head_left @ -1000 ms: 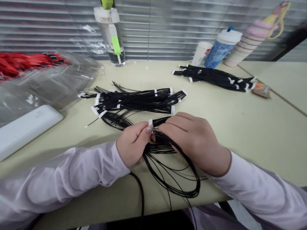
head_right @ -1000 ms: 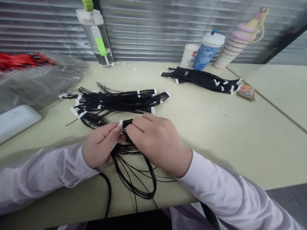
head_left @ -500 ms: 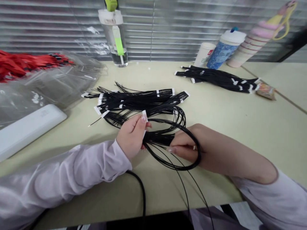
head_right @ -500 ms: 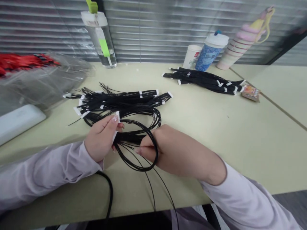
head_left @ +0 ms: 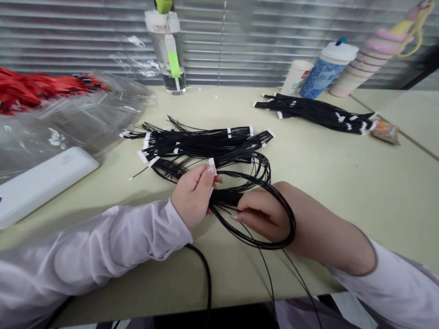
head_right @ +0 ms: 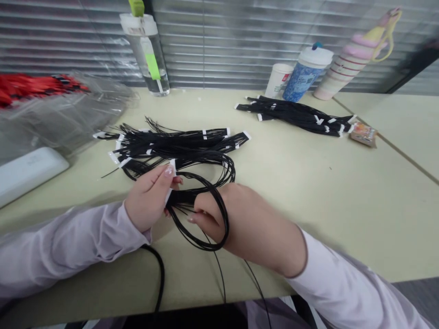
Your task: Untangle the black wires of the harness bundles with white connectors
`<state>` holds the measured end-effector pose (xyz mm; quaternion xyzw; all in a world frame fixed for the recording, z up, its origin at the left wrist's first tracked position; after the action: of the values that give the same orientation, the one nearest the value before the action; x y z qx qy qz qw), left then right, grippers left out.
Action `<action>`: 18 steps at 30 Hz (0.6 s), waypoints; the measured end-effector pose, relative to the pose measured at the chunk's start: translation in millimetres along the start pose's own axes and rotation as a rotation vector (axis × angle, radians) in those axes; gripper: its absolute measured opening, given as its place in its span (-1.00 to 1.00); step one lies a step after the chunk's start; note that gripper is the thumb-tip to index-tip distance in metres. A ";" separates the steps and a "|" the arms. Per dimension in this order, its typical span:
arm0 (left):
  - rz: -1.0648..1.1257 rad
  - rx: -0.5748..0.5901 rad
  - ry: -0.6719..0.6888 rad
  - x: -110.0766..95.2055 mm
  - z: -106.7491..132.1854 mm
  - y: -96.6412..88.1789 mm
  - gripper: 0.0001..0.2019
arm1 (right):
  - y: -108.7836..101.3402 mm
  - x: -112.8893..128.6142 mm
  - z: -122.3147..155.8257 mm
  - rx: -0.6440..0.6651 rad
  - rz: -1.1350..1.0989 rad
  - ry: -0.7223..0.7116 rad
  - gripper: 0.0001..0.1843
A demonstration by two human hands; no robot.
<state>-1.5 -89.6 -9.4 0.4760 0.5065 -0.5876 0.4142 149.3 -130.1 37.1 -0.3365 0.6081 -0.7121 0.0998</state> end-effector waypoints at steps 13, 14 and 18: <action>-0.124 0.032 0.119 2.2 1.3 -0.7 -0.67 | 5.7 -0.1 -1.1 -0.133 0.211 0.068 -0.69; -0.111 0.045 0.112 2.1 1.8 -0.1 -0.67 | 6.3 -0.2 -1.3 -0.077 0.163 0.075 -0.68; -0.083 0.065 0.083 1.2 3.3 1.0 -0.65 | 3.9 0.9 -0.1 -0.042 0.124 0.038 -0.68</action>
<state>-1.3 -93.0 -10.7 0.4919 0.5230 -0.6002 0.3525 147.5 -131.5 33.7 -0.2864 0.6446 -0.6977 0.1251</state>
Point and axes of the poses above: each hand's wrist, its own z-axis away from the middle knuckle, its own y-axis out of the palm, x = y × z, the point moved 3 cm from there along -z, towards the middle knuckle, and after that the axes turned 2 degrees about z, right-handed, at the moved point
